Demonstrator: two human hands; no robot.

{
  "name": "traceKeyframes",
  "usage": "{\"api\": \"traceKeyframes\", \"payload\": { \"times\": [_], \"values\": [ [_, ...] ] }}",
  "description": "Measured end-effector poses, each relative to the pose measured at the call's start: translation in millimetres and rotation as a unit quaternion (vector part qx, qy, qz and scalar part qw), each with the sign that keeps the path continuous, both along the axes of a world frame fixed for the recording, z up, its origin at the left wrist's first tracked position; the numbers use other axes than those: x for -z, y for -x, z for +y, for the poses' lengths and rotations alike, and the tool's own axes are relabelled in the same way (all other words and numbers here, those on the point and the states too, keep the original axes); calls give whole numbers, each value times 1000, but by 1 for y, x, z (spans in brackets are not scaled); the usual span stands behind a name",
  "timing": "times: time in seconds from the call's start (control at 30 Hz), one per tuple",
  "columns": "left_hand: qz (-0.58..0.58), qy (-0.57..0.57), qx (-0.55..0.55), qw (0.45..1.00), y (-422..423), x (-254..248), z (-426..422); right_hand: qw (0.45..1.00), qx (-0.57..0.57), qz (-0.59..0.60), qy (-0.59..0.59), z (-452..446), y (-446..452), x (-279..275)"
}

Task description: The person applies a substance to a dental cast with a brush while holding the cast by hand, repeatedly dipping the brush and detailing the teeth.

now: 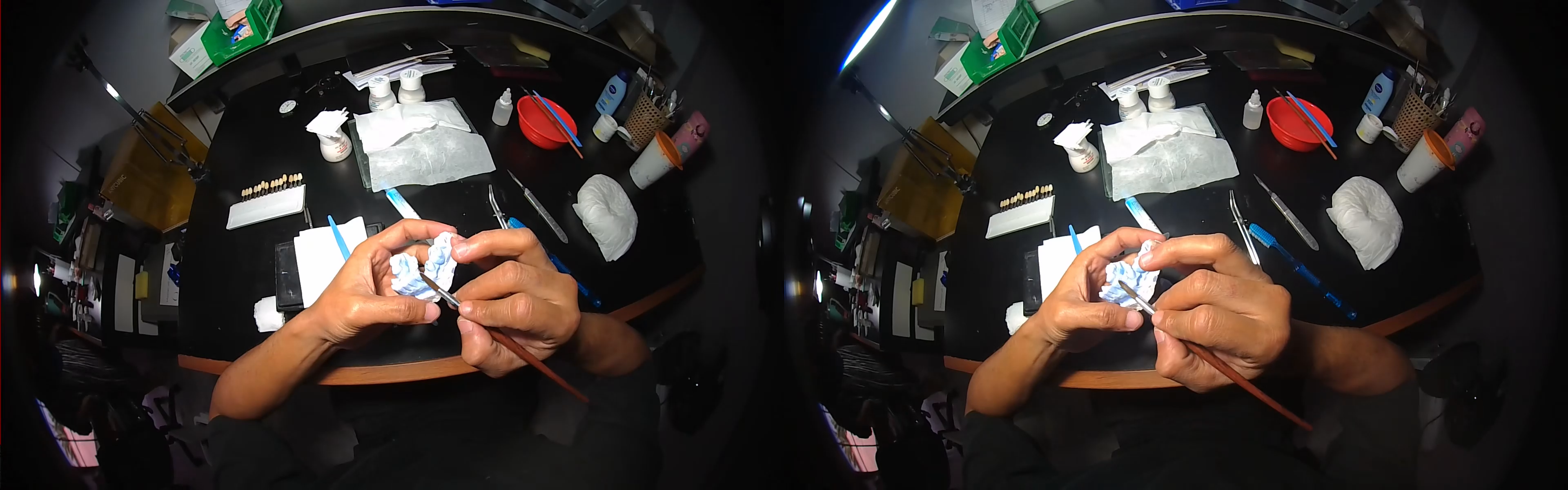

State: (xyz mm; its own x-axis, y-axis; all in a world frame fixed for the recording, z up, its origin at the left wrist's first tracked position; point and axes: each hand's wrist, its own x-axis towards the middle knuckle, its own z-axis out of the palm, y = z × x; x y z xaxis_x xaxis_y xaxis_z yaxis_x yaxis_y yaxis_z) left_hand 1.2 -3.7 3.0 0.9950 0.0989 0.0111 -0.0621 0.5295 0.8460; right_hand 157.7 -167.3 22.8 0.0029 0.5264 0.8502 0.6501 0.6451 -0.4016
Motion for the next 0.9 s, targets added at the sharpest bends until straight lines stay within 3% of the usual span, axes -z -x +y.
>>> {"api": "traceKeyframes", "payload": {
  "times": [0.9],
  "values": [
    [9, -14, -2, 1000, 0, -3, -1, 1000, 2, 2, -7, 0, 1, -1]
  ]
}}
